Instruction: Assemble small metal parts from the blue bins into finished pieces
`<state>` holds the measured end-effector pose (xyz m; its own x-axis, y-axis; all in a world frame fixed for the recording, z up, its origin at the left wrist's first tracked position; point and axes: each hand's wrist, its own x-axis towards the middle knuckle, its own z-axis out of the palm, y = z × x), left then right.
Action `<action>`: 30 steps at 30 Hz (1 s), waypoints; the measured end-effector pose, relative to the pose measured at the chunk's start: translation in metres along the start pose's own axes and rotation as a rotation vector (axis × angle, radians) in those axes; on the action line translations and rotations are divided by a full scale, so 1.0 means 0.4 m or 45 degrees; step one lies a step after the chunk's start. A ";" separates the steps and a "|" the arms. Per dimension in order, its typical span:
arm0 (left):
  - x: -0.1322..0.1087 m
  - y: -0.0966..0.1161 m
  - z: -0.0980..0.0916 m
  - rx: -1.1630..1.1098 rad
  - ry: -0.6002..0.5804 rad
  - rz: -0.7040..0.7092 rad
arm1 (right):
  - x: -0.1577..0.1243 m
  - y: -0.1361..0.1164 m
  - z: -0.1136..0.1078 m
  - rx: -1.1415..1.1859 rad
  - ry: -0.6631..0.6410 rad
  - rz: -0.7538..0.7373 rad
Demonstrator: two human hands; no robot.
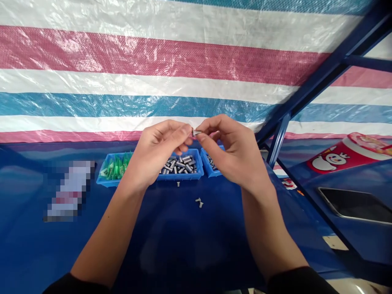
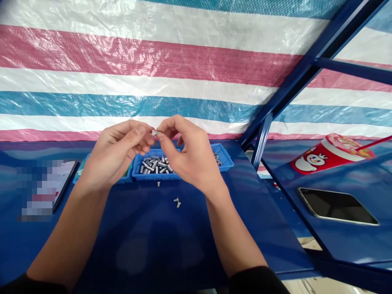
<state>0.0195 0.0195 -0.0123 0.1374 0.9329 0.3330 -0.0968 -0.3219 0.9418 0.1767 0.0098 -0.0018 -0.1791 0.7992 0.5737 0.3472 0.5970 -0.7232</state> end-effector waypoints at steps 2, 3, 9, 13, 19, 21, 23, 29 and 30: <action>0.005 -0.007 -0.003 -0.015 0.017 -0.052 | 0.000 0.004 0.005 -0.067 -0.013 -0.021; 0.006 -0.009 -0.003 -0.023 0.021 -0.063 | 0.001 0.007 0.007 -0.069 -0.021 -0.030; 0.005 -0.006 0.005 -0.034 0.054 0.062 | 0.008 0.020 0.021 0.139 -0.045 0.114; -0.001 0.000 0.013 0.146 0.088 0.217 | 0.013 0.019 0.019 0.212 -0.150 0.307; -0.008 0.012 0.011 0.217 0.030 0.223 | 0.009 0.023 0.010 0.211 -0.149 0.168; -0.005 0.011 0.004 0.198 0.011 0.110 | 0.007 0.025 0.012 0.143 -0.115 0.098; -0.002 0.007 -0.003 0.164 -0.020 0.003 | 0.006 0.027 0.017 0.063 -0.087 0.040; -0.004 0.007 -0.002 0.106 0.034 0.033 | 0.005 0.026 0.029 0.072 -0.033 0.040; -0.006 0.010 0.001 0.130 0.064 0.072 | 0.006 0.025 0.028 0.110 -0.035 0.086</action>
<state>0.0191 0.0158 -0.0095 0.0849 0.9187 0.3858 -0.0016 -0.3870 0.9221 0.1694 0.0182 -0.0120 -0.1834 0.8386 0.5129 0.2792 0.5447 -0.7908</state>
